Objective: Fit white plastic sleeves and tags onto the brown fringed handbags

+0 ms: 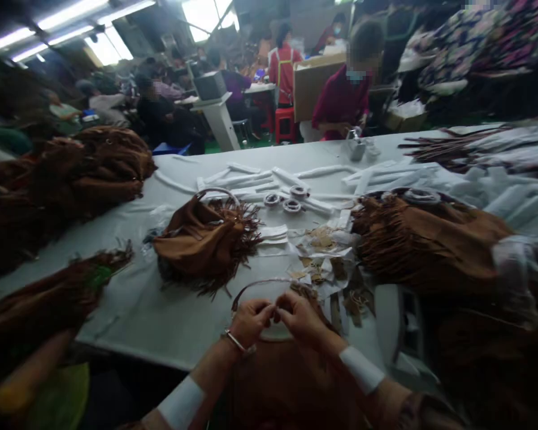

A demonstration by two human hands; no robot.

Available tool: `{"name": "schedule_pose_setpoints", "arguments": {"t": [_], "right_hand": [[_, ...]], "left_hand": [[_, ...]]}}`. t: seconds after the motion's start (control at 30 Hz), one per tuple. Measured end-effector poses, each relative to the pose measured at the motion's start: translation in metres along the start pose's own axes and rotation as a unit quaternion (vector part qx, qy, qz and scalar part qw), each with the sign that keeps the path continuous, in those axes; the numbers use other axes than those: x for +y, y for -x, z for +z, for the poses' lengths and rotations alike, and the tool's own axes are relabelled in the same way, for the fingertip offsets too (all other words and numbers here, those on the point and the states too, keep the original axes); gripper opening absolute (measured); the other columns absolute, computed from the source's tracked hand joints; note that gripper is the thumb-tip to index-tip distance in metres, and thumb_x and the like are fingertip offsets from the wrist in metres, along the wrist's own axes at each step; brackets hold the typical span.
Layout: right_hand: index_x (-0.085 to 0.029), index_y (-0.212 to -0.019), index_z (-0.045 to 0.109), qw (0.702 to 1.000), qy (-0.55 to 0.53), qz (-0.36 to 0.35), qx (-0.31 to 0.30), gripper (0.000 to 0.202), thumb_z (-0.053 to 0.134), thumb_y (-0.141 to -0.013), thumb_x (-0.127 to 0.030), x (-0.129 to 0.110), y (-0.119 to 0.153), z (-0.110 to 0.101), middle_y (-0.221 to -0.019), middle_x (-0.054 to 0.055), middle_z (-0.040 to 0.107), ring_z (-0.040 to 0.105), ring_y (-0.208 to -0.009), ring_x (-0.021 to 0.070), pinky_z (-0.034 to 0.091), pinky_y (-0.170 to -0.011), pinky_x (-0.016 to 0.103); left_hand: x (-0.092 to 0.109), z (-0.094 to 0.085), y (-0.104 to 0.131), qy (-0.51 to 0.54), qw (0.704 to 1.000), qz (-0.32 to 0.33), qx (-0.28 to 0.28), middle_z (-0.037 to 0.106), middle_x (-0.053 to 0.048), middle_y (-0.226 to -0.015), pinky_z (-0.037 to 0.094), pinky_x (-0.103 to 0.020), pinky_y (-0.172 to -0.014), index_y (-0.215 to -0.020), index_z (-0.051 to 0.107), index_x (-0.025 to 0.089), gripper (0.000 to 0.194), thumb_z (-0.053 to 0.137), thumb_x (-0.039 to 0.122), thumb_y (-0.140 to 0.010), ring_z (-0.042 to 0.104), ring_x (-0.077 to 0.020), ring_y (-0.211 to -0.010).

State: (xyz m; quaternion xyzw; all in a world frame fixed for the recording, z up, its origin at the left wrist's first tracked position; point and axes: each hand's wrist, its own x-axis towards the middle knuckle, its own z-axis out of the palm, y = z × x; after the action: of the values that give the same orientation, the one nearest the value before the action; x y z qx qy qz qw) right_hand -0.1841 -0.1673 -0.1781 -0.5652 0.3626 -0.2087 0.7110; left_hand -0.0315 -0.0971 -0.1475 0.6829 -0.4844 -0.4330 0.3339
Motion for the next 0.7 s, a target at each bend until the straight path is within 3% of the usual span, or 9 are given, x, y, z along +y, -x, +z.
{"name": "schedule_pose_setpoints", "arguments": {"t": [0.13, 0.2, 0.27, 0.33, 0.4, 0.5, 0.6, 0.7], "right_hand": [[-0.017, -0.082, 0.065, 0.984, 0.141, 0.025, -0.108, 0.008, 0.063, -0.077, -0.023, 0.026, 0.004, 0.051, -0.073, 0.001, 0.068, 0.061, -0.069, 0.0147, 0.045, -0.064, 0.025], [-0.017, -0.088, 0.066, 0.977, 0.161, 0.024, -0.139, 0.012, 0.061, -0.077, -0.021, 0.032, 0.003, 0.072, -0.075, 0.001, 0.069, 0.061, -0.07, 0.015, 0.046, -0.065, 0.024], [-0.018, -0.091, 0.065, 0.972, 0.175, 0.02, -0.155, 0.014, 0.06, -0.077, -0.019, 0.033, 0.0, 0.09, -0.078, 0.001, 0.07, 0.062, -0.072, 0.015, 0.046, -0.066, 0.024], [-0.018, -0.09, 0.065, 0.963, 0.211, 0.012, -0.165, 0.014, 0.061, -0.077, -0.019, 0.03, -0.004, 0.105, -0.081, 0.001, 0.07, 0.062, -0.075, 0.0153, 0.046, -0.068, 0.024], [-0.018, -0.087, 0.067, 0.944, 0.272, -0.01, -0.187, 0.012, 0.061, -0.078, -0.02, 0.027, -0.006, 0.117, -0.082, 0.002, 0.07, 0.062, -0.077, 0.0159, 0.046, -0.07, 0.024], [-0.018, -0.087, 0.072, 0.906, 0.349, -0.04, -0.237, 0.017, 0.056, -0.082, -0.02, 0.025, -0.006, 0.129, -0.08, 0.003, 0.072, 0.063, -0.074, 0.0157, 0.044, -0.068, 0.023], [-0.019, -0.083, 0.075, 0.875, 0.394, -0.066, -0.275, 0.024, 0.052, -0.085, -0.016, 0.026, -0.012, 0.132, -0.074, 0.002, 0.072, 0.062, -0.067, 0.0137, 0.041, -0.064, 0.022], [-0.018, -0.085, 0.075, 0.85, 0.457, -0.091, -0.247, 0.023, 0.051, -0.088, -0.02, 0.027, -0.033, 0.129, -0.079, 0.004, 0.072, 0.062, -0.071, 0.0141, 0.042, -0.067, 0.022]], "left_hand": [[-0.044, -0.018, 0.057, -0.023, 0.997, -0.04, 0.065, 0.064, -0.005, -0.071, 0.044, -0.03, -0.073, -0.067, 0.066, 0.016, 0.016, 0.058, 0.021, -0.081, 0.057, -0.0179, -0.072], [-0.054, -0.024, 0.081, 0.012, 0.995, -0.056, 0.085, 0.068, -0.007, -0.083, 0.046, -0.031, -0.077, -0.081, 0.067, 0.015, 0.011, 0.057, 0.018, -0.08, 0.06, -0.0196, -0.08], [-0.063, -0.029, 0.101, 0.084, 0.991, -0.062, 0.079, 0.071, -0.008, -0.097, 0.048, -0.029, -0.081, -0.103, 0.067, 0.015, 0.025, 0.056, 0.017, -0.08, 0.064, -0.02, -0.09], [-0.074, -0.035, 0.115, 0.124, 0.986, -0.074, 0.078, 0.072, -0.008, -0.1, 0.049, -0.029, -0.083, -0.108, 0.067, 0.016, 0.028, 0.057, 0.019, -0.082, 0.065, -0.0198, -0.093], [-0.087, -0.04, 0.124, 0.092, 0.986, -0.098, 0.1, 0.073, -0.007, -0.089, 0.048, -0.028, -0.078, -0.093, 0.071, 0.016, 0.019, 0.055, 0.024, -0.086, 0.066, -0.0198, -0.086], [-0.107, -0.048, 0.129, 0.026, 0.988, -0.104, 0.111, 0.069, -0.006, -0.073, 0.046, -0.028, -0.07, -0.072, 0.07, 0.017, 0.027, 0.052, 0.028, -0.089, 0.063, -0.0184, -0.074], [-0.123, -0.058, 0.125, 0.001, 0.995, -0.058, 0.086, 0.069, -0.005, -0.072, 0.045, -0.027, -0.07, -0.071, 0.072, 0.019, 0.026, 0.053, 0.026, -0.088, 0.062, -0.0168, -0.071], [-0.141, -0.071, 0.109, 0.03, 0.992, -0.074, 0.101, 0.072, -0.004, -0.078, 0.047, -0.026, -0.077, -0.075, 0.074, 0.02, 0.02, 0.058, 0.027, -0.086, 0.063, -0.0166, -0.077]]}}
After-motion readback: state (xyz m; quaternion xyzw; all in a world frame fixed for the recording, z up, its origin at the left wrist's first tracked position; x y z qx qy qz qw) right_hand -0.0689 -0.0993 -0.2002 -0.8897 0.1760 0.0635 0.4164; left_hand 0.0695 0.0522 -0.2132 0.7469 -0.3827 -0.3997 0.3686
